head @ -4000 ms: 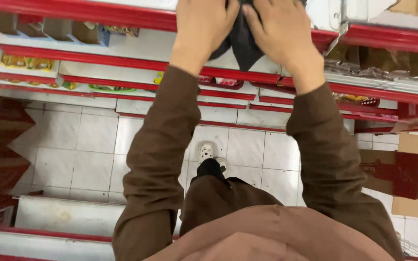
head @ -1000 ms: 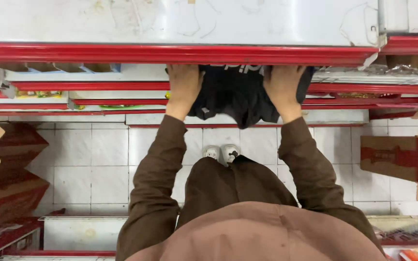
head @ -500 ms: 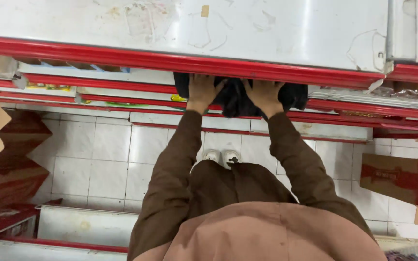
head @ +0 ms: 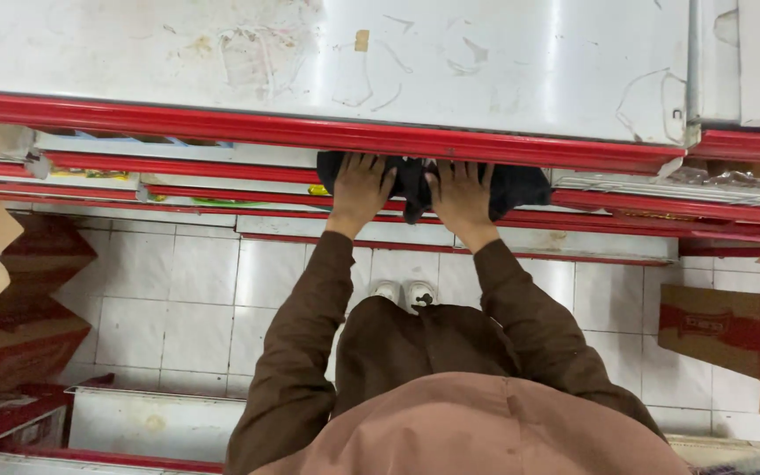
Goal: The person folds a black t-shirt on a white counter in a store. They smooth the fabric with their hands, fold the sleeves inward, and then fold the shirt in half before placing it on the counter.
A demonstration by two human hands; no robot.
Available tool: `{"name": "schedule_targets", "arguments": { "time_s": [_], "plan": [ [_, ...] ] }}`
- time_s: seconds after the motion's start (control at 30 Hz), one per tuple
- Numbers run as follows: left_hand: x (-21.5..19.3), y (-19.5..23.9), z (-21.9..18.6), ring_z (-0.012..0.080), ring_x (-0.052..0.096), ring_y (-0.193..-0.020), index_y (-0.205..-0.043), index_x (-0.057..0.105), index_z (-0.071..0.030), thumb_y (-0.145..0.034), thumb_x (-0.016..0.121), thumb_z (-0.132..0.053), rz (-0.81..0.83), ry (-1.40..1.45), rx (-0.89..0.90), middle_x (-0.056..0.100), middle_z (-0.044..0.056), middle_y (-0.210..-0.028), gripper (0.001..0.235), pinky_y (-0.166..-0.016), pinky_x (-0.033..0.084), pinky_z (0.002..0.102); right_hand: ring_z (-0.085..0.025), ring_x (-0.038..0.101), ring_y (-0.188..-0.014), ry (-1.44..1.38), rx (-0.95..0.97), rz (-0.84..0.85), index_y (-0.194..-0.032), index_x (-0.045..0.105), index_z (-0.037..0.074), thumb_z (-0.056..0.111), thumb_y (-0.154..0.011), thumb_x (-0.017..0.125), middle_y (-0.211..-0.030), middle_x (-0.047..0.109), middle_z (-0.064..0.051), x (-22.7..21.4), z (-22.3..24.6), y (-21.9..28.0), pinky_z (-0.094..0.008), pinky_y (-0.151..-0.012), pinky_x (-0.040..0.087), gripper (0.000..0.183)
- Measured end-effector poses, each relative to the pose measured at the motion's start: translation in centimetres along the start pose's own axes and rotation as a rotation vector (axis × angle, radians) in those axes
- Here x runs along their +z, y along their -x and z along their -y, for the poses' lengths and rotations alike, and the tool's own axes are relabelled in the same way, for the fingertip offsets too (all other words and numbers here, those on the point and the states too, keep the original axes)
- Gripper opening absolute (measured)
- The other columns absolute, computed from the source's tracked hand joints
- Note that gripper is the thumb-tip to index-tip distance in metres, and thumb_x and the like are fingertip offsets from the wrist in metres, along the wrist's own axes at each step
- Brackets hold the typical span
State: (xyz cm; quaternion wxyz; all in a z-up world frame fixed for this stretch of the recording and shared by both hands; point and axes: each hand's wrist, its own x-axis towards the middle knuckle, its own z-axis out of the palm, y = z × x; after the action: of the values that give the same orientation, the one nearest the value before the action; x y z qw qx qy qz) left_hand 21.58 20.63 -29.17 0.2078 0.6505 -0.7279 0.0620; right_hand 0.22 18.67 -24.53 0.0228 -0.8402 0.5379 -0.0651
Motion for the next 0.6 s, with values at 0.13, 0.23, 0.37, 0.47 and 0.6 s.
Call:
{"name": "schedule_targets", "arguments": {
  "time_s": [0.13, 0.23, 0.37, 0.47, 0.6],
  "plan": [
    [1.5, -0.2, -1.0, 0.0322, 0.060, -0.121, -0.123, 0.071, -0.018, -0.100, 0.052, -0.045, -0.002, 0.016, -0.032, 0.069, 0.007, -0.120, 0.041, -0.107, 0.042, 0.051, -0.049, 0.042, -0.140, 0.009, 0.144, 0.183, -0.145, 0.054, 0.018, 0.061, -0.107, 0.030, -0.137, 0.056, -0.030, -2.9, 5.2, -2.5, -0.077, -0.112, 0.017, 0.063],
    [1.2, -0.9, -3.2, 0.0358, 0.059, -0.121, -0.121, 0.071, -0.016, -0.097, 0.053, -0.042, 0.014, 0.003, -0.102, 0.068, 0.010, -0.119, 0.040, -0.108, 0.039, 0.057, -0.048, 0.048, -0.135, -0.018, 0.018, 0.028, -0.145, 0.054, 0.023, 0.055, -0.108, 0.036, -0.133, 0.057, -0.026, 0.4, 3.8, -2.3, -0.075, -0.110, 0.025, 0.053],
    [0.2, -1.3, -5.5, 0.0394, 0.057, -0.122, -0.120, 0.071, -0.014, -0.094, 0.053, -0.038, 0.036, -0.024, -0.181, 0.068, 0.013, -0.118, 0.040, -0.108, 0.036, 0.062, -0.042, 0.050, -0.136, -0.089, -0.087, -0.045, -0.143, 0.059, 0.025, 0.051, -0.109, 0.042, -0.138, 0.057, -0.022, -0.7, 0.2, -0.2, -0.072, -0.110, 0.029, 0.046],
    [-0.2, -2.6, -8.0, 0.0430, 0.056, -0.123, -0.118, 0.071, -0.012, -0.091, 0.053, -0.034, 0.052, -0.042, -0.269, 0.068, 0.016, -0.117, 0.039, -0.109, 0.033, 0.067, -0.036, 0.053, -0.135, -0.032, -0.136, -0.159, -0.140, 0.063, 0.022, 0.045, -0.106, 0.053, -0.135, 0.061, -0.017, -0.8, -2.8, 1.6, -0.067, -0.113, 0.028, 0.042],
    [2.1, -3.1, -10.3, 0.0379, 0.053, -0.128, -0.127, 0.068, -0.018, -0.094, 0.051, -0.039, 0.177, 0.069, -0.122, 0.065, 0.011, -0.128, 0.043, -0.112, 0.033, 0.061, -0.035, 0.057, -0.131, 0.039, -0.016, -0.228, -0.135, 0.066, 0.018, 0.035, -0.104, 0.054, -0.132, 0.063, -0.017, 0.0, -5.8, 2.8, -0.064, -0.109, 0.036, 0.037]
  ]
}}
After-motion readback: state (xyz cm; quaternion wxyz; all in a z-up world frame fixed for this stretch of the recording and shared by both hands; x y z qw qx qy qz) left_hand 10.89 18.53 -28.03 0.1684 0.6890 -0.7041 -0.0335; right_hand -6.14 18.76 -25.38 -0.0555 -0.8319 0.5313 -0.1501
